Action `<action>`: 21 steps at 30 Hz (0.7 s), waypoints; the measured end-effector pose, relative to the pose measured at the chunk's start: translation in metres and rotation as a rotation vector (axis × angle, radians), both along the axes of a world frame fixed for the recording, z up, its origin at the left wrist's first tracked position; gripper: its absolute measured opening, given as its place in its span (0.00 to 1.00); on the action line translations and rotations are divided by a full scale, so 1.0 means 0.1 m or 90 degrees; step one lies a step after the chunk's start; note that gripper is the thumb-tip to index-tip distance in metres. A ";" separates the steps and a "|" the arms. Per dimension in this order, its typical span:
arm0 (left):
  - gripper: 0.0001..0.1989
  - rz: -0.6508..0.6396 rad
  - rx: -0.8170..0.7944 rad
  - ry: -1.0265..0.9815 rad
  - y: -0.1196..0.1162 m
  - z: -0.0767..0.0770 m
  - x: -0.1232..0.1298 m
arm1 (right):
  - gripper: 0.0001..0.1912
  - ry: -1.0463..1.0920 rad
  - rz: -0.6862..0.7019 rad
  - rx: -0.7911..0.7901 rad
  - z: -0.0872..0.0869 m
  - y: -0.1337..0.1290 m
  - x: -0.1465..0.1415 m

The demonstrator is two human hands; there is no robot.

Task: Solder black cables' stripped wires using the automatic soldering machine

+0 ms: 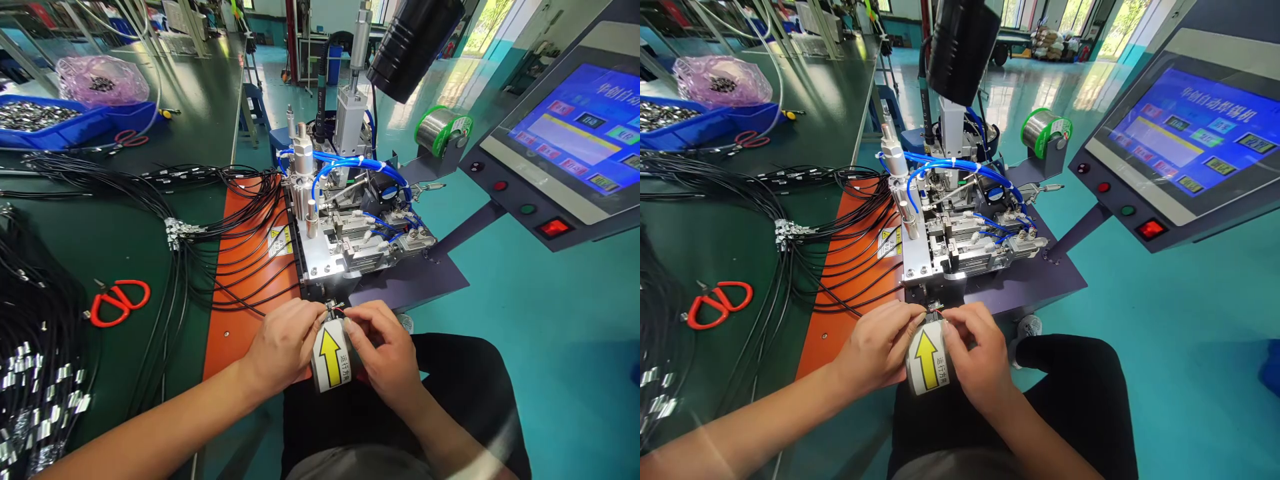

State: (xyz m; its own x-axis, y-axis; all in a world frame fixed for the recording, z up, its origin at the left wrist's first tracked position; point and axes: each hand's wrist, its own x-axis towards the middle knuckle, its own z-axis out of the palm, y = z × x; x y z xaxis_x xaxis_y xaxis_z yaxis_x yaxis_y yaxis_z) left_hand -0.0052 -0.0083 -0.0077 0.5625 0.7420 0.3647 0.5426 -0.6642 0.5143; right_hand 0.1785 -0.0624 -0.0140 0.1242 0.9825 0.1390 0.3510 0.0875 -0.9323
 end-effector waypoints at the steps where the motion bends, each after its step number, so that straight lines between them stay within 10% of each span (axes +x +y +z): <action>1: 0.09 -0.001 -0.002 0.000 0.00 0.00 0.00 | 0.06 0.034 0.002 -0.025 0.00 0.02 -0.01; 21: 0.07 -0.010 -0.015 -0.032 0.02 0.04 0.00 | 0.05 -0.049 -0.043 0.054 0.02 0.09 -0.20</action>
